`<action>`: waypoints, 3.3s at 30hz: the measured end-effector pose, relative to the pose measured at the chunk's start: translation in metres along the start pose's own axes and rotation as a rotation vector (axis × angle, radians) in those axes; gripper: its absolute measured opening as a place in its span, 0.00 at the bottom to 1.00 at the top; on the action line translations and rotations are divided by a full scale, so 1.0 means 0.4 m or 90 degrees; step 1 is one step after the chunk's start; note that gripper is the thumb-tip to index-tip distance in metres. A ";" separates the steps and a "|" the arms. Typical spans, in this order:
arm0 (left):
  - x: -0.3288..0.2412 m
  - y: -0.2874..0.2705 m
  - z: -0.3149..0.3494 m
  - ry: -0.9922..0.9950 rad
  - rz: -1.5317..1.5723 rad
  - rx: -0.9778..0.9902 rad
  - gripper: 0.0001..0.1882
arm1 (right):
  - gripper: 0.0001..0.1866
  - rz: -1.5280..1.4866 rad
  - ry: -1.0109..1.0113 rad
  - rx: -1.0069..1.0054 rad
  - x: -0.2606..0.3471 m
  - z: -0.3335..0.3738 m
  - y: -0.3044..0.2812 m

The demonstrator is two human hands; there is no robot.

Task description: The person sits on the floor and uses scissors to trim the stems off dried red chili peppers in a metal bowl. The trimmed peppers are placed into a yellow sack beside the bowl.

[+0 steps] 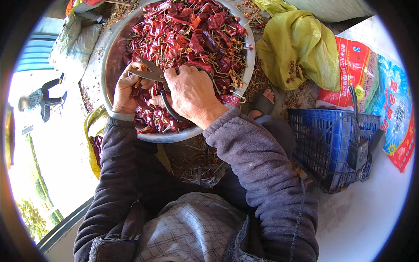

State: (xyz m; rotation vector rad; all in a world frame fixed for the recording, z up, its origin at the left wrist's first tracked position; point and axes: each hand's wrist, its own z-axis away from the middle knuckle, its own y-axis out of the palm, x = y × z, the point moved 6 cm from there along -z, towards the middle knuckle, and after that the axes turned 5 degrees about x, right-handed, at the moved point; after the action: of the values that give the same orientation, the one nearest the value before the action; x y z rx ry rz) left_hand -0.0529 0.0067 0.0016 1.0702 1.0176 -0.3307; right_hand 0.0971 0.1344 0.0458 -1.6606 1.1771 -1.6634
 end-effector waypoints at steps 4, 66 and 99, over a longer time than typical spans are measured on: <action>0.016 0.001 0.002 -0.026 0.013 -0.021 0.08 | 0.35 0.005 0.028 0.030 -0.006 0.004 0.009; -0.207 -0.863 0.878 -0.695 -1.247 -0.384 0.29 | 0.34 -0.727 0.281 -0.045 -0.094 -0.055 0.055; -0.187 -0.536 0.068 -0.336 -0.737 -0.345 0.22 | 0.34 -0.819 0.173 -0.025 -0.028 -0.082 -0.003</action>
State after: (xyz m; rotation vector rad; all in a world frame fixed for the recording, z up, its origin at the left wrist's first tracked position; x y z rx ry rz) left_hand -0.2210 -0.1373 -0.0560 -0.2009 1.0535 -1.1220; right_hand 0.0670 0.1514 0.0449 -2.4832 0.0780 -2.6160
